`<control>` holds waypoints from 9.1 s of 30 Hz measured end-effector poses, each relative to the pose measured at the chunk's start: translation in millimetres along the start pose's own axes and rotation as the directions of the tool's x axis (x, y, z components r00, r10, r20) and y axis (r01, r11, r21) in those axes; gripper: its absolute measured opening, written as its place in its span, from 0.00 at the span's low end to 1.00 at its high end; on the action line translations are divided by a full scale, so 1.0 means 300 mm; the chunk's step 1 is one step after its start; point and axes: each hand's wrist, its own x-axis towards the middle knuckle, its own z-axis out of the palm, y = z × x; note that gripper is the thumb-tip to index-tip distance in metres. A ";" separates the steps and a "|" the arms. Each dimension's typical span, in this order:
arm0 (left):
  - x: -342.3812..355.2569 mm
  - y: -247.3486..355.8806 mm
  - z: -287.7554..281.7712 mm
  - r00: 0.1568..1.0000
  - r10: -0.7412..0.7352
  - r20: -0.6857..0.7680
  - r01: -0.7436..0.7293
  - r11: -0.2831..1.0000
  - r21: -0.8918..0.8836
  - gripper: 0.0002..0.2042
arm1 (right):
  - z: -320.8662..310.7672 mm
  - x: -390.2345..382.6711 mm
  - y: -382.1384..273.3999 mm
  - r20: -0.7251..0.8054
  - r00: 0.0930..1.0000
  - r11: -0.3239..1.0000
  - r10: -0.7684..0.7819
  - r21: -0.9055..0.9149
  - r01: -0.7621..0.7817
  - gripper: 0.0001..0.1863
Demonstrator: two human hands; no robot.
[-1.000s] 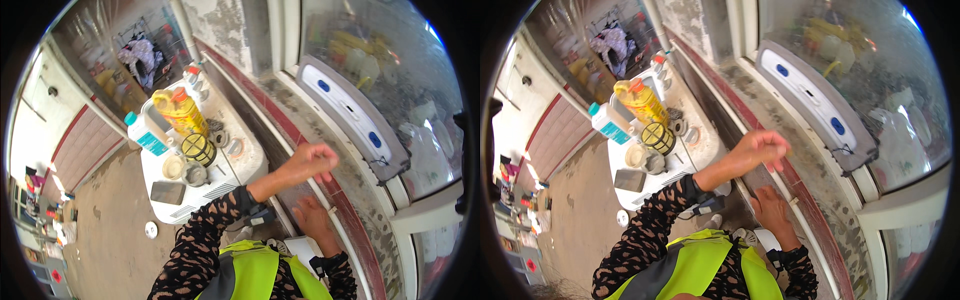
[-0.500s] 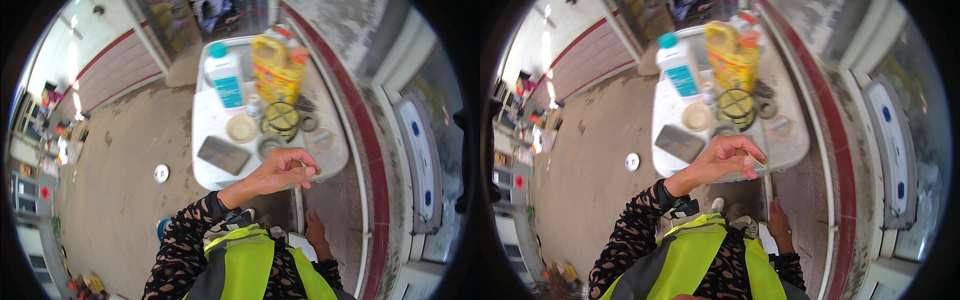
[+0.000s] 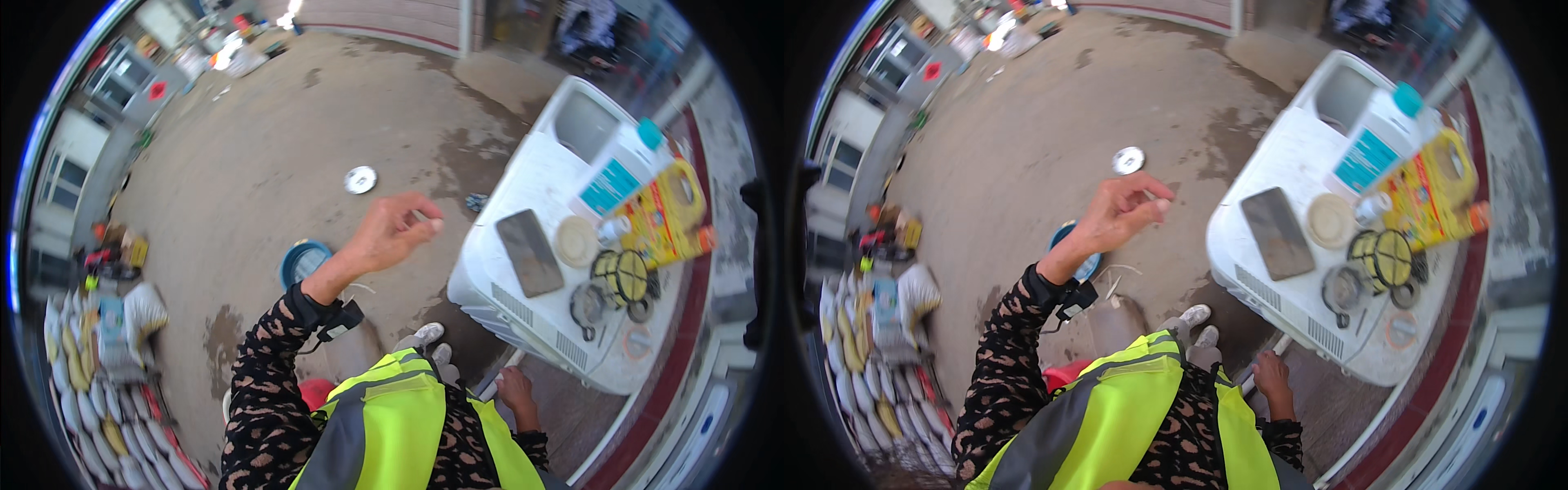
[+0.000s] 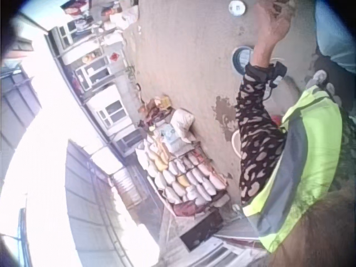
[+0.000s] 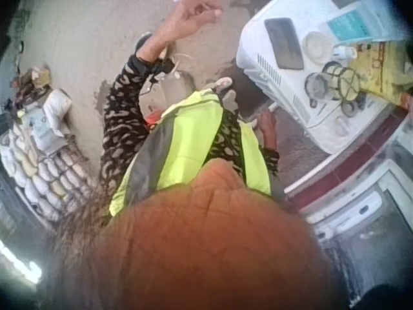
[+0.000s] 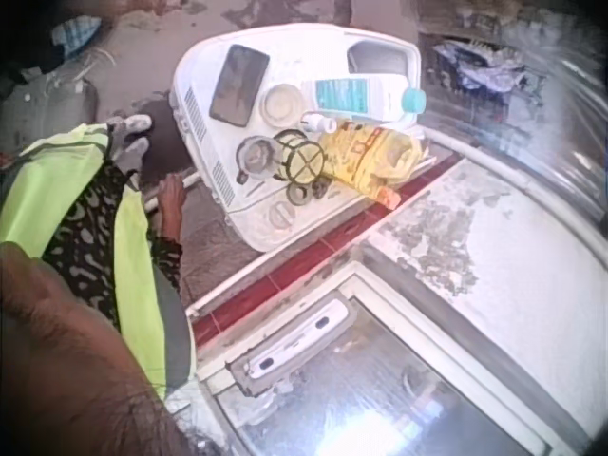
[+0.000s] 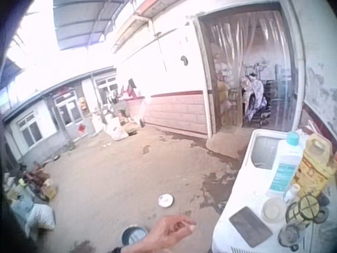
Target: The person washes a cloth in a blue bucket, then uses a magnetic window cleaner to wipe the exterior glass of a large window. They move the tool across the pane in vertical and horizontal strokes, then rinse the cloth again.
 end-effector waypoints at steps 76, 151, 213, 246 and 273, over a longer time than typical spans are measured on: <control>-2.088 -1.022 0.056 -0.977 -0.194 0.094 -0.193 0.981 0.010 0.13 | 2.407 0.253 -2.391 0.539 -0.744 -0.500 -0.394 0.554 0.666 0.21; -2.056 -0.017 -0.480 -0.914 0.373 0.158 0.228 0.796 -0.560 0.11 | 0.463 -0.587 -2.780 0.018 -0.982 0.424 0.189 0.900 0.098 0.02; -1.379 -0.882 0.245 -0.824 -0.287 0.489 -0.566 0.474 -0.675 0.10 | 1.756 -0.065 -2.795 0.790 -0.613 0.627 -0.007 0.481 0.613 0.05; -0.983 -1.172 0.082 -0.674 -0.377 0.636 -0.735 0.433 -0.522 0.10 | 2.332 0.323 -2.533 1.000 0.014 0.280 -0.022 -0.007 0.960 0.29; -0.643 -0.593 0.421 -0.635 0.094 0.767 -0.502 0.705 -0.501 0.10 | 0.369 -0.756 -1.733 -0.166 -0.671 0.620 0.723 -0.275 0.735 0.29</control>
